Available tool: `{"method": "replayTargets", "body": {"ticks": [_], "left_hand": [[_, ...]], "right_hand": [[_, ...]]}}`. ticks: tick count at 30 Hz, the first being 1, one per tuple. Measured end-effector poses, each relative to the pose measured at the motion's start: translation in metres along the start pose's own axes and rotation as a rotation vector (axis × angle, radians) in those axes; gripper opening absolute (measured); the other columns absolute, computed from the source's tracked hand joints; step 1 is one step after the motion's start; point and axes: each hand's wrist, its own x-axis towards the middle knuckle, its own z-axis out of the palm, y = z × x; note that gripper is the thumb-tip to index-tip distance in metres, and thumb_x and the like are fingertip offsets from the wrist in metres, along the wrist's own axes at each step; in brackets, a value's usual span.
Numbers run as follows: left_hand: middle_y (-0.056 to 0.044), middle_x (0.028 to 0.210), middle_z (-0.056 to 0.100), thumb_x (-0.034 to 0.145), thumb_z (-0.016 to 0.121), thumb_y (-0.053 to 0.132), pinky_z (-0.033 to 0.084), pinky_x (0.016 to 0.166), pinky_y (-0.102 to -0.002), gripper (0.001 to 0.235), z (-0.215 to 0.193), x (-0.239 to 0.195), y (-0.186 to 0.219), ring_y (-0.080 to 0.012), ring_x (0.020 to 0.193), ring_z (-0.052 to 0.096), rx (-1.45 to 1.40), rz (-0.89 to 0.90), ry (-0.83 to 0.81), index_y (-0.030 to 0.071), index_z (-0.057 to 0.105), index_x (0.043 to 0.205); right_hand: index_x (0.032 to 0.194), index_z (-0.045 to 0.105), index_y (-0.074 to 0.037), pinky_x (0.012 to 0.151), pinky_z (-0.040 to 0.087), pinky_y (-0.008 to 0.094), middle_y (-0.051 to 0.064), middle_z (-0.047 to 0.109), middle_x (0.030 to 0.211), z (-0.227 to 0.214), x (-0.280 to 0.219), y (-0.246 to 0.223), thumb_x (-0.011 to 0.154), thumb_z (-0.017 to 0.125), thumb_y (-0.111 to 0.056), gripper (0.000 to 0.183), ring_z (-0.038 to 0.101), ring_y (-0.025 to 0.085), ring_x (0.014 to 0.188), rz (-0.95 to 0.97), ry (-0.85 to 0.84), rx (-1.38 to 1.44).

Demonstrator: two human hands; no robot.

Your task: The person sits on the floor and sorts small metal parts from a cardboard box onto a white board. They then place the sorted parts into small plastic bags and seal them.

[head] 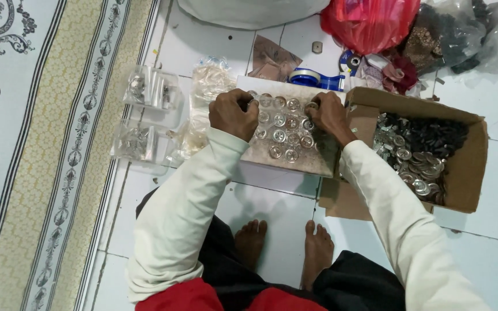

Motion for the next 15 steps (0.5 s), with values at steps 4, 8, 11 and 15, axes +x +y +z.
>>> {"method": "replayTargets", "body": {"ticks": [4, 8, 11, 15], "left_hand": [[-0.013, 0.074, 0.077, 0.077, 0.077, 0.014, 0.062, 0.07, -0.041, 0.013, -0.002, -0.004, 0.009, -0.0344, 0.073, 0.077, -0.005, 0.0, 0.015, 0.01, 0.08, 0.089], [-0.012, 0.072, 0.076, 0.077, 0.077, 0.015, 0.062, 0.068, -0.041, 0.011, 0.001, -0.003, 0.008, -0.0337, 0.071, 0.077, -0.013, 0.011, 0.023, 0.01, 0.08, 0.087], [-0.013, 0.072, 0.076, 0.078, 0.077, 0.015, 0.062, 0.066, -0.041, 0.012, 0.006, 0.0, 0.004, -0.0346, 0.071, 0.077, -0.039, 0.006, 0.035, 0.009, 0.08, 0.087], [-0.01, 0.07, 0.076, 0.079, 0.077, 0.019, 0.062, 0.064, -0.04, 0.01, 0.01, 0.003, 0.0, -0.0332, 0.07, 0.077, -0.022, 0.03, 0.048, 0.011, 0.08, 0.085]], "right_hand": [[0.105, 0.077, -0.016, 0.081, 0.06, 0.051, 0.011, 0.074, 0.094, -0.017, -0.013, -0.014, 0.082, 0.085, -0.029, 0.028, 0.073, 0.036, 0.098, 0.056, -0.047, 0.148], [0.109, 0.073, -0.006, 0.066, 0.062, 0.035, 0.014, 0.071, 0.083, -0.066, -0.03, -0.063, 0.082, 0.088, -0.015, 0.032, 0.073, 0.025, 0.077, -0.01, 0.063, 0.58], [0.116, 0.07, 0.004, 0.061, 0.065, 0.03, 0.021, 0.071, 0.086, -0.125, -0.056, -0.123, 0.093, 0.079, -0.002, 0.026, 0.073, 0.02, 0.071, -0.198, 0.106, 0.88], [0.121, 0.072, 0.005, 0.063, 0.061, 0.031, 0.02, 0.073, 0.093, -0.166, -0.085, -0.175, 0.097, 0.076, 0.008, 0.025, 0.071, 0.019, 0.075, -0.578, 0.13, 0.813]]}}
